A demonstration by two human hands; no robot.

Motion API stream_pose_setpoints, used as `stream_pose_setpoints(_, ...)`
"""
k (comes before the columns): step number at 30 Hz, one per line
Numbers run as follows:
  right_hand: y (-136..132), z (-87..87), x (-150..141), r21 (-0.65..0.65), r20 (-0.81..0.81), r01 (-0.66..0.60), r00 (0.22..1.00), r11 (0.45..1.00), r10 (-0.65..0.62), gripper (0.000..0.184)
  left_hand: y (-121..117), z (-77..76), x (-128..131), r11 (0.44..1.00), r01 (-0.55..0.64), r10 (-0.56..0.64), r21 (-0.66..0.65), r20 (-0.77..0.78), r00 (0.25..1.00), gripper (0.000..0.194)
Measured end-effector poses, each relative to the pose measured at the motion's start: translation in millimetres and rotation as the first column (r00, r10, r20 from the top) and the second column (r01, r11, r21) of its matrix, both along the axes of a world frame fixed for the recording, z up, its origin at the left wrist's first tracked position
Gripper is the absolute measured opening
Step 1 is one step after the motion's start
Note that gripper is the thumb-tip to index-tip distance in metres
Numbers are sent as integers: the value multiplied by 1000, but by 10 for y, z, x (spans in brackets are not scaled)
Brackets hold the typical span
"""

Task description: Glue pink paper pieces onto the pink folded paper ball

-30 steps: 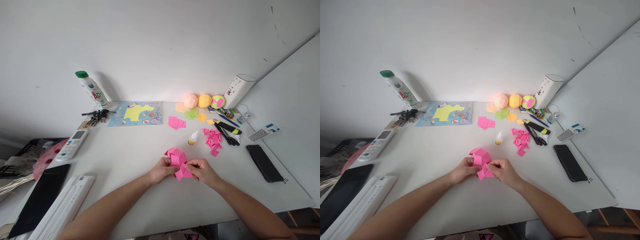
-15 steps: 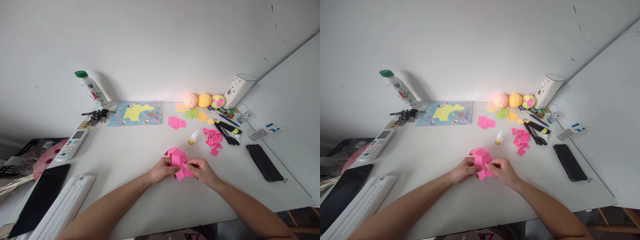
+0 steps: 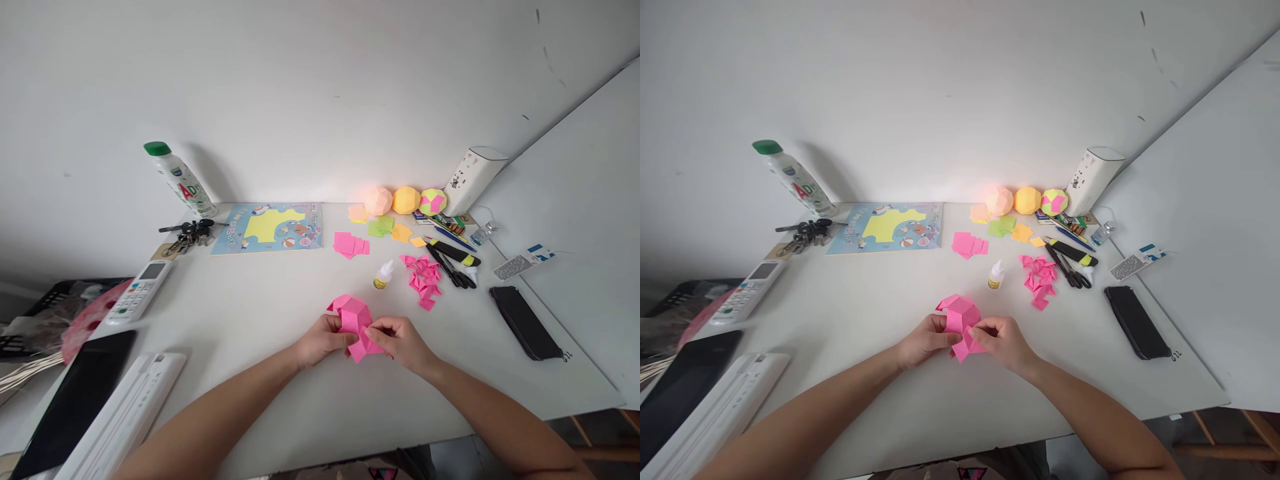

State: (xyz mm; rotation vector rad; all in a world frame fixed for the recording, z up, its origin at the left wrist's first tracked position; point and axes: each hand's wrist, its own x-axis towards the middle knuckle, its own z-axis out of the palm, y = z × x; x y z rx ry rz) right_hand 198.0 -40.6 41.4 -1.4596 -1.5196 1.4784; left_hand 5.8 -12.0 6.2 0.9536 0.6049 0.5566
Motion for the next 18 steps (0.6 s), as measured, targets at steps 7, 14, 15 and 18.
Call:
stream_pose_setpoints(7, -4, -46, 1, -67, -58, -15, 998, 998, 11, 31, -5, 31, 10, 1000, -9, 9, 3, -11, 1000, 18)
stream_pose_setpoints(14, 0, -74, -7, -109, -104, -22, 995, 994, 11, 32, -7, 67, 14, 1000, -5, 5, 0, -6, 1000, 16)
stream_pose_setpoints(15, -2, -73, -9, -110, -107, -22, 994, 994, 10, 32, -7, 62, 12, 1000, -1, 1, 6, -3, 1000, 15)
stream_pose_setpoints(18, -11, -69, -16, -110, -114, -17, 993, 994, 4, 32, -6, 43, 7, 1000, 7, -7, 20, 4, 1000, 14)
